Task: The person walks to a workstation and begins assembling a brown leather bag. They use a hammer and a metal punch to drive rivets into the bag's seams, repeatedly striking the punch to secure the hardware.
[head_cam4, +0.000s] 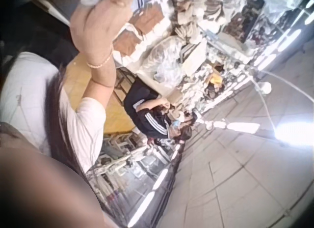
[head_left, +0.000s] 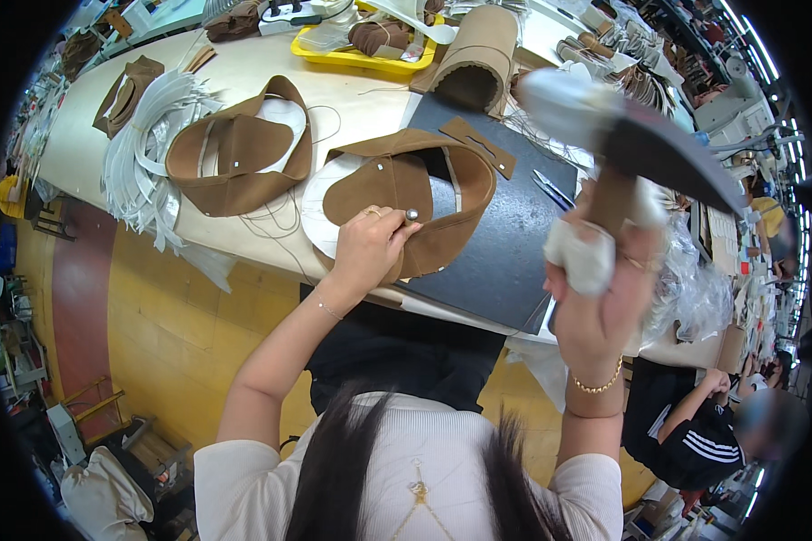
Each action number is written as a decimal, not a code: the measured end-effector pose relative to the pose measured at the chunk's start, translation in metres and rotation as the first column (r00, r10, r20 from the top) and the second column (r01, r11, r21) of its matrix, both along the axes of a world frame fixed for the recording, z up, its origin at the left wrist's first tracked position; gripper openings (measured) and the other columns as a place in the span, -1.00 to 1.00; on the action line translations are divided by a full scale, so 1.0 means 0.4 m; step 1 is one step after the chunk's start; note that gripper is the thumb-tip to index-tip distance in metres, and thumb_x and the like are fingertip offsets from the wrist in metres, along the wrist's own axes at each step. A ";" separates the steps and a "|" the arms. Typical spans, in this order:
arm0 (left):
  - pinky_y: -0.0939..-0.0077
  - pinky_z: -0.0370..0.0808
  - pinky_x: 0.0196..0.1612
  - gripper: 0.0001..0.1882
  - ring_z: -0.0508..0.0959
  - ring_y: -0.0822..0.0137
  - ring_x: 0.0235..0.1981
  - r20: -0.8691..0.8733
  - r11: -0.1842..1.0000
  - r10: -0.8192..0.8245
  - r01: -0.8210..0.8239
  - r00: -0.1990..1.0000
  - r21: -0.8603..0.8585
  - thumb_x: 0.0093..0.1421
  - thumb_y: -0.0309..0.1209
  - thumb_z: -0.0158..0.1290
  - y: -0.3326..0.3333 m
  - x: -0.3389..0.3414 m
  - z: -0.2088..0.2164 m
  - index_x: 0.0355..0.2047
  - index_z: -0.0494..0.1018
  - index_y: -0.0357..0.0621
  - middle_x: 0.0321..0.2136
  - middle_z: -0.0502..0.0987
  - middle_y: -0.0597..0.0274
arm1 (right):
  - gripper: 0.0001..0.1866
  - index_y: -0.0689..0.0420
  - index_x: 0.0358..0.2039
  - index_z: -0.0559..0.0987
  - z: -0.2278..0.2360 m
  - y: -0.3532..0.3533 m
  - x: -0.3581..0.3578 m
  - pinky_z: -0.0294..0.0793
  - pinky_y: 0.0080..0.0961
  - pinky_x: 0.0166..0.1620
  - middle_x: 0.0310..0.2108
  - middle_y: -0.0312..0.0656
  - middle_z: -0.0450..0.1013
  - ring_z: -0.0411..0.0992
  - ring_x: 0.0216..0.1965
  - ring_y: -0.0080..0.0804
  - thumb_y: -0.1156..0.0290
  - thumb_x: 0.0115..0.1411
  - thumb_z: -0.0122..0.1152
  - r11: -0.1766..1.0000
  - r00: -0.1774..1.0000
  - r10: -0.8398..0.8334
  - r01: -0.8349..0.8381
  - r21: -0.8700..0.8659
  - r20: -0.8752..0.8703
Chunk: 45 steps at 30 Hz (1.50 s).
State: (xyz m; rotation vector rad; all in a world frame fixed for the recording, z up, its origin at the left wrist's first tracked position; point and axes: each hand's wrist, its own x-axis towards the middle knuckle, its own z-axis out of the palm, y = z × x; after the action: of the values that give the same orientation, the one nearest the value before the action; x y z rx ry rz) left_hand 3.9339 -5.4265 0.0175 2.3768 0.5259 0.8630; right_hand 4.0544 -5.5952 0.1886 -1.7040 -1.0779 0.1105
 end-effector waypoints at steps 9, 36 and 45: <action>0.25 0.42 -0.42 -0.81 0.49 0.10 -0.50 -0.001 1.000 -0.015 0.015 1.000 0.003 0.06 -0.40 0.26 0.003 0.005 0.008 -0.49 0.47 -0.21 -0.60 0.45 0.13 | -0.58 0.25 0.11 0.26 -0.119 0.013 0.024 0.47 0.01 -0.36 -0.42 0.17 0.52 0.49 -0.41 0.22 0.38 0.30 0.05 0.765 0.962 0.229 -0.086 -0.638 0.146; 0.51 0.42 -0.51 -0.80 0.51 0.38 -0.61 0.037 0.808 0.149 -0.100 0.988 -0.580 0.35 -0.35 0.03 0.009 -0.014 -0.035 -0.32 0.35 -0.25 -0.58 0.55 0.18 | -0.78 0.22 -0.10 0.34 -0.317 -0.036 -0.065 0.53 -0.12 -0.50 -0.46 0.01 0.47 0.53 -0.51 0.05 0.44 0.27 -0.01 0.630 0.968 0.237 -0.091 -0.771 0.079; 0.48 0.61 -0.26 -0.73 0.60 0.37 -0.34 0.256 0.893 0.419 -0.345 0.871 -0.290 0.40 -0.29 -0.08 0.194 -0.203 0.335 -0.29 0.46 -0.26 -0.36 0.58 0.13 | -0.69 0.23 -0.03 0.33 -0.314 -0.037 -0.057 0.54 -0.11 -0.47 -0.44 0.06 0.51 0.54 -0.48 0.07 0.34 0.29 0.03 0.645 0.967 0.242 -0.102 -0.758 0.076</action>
State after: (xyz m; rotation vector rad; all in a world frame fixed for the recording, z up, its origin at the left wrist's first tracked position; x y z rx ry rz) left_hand 3.8529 -5.3491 0.1514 1.8948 0.9343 1.2510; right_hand 4.0316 -5.6102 0.0629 -2.3764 -1.4488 0.6251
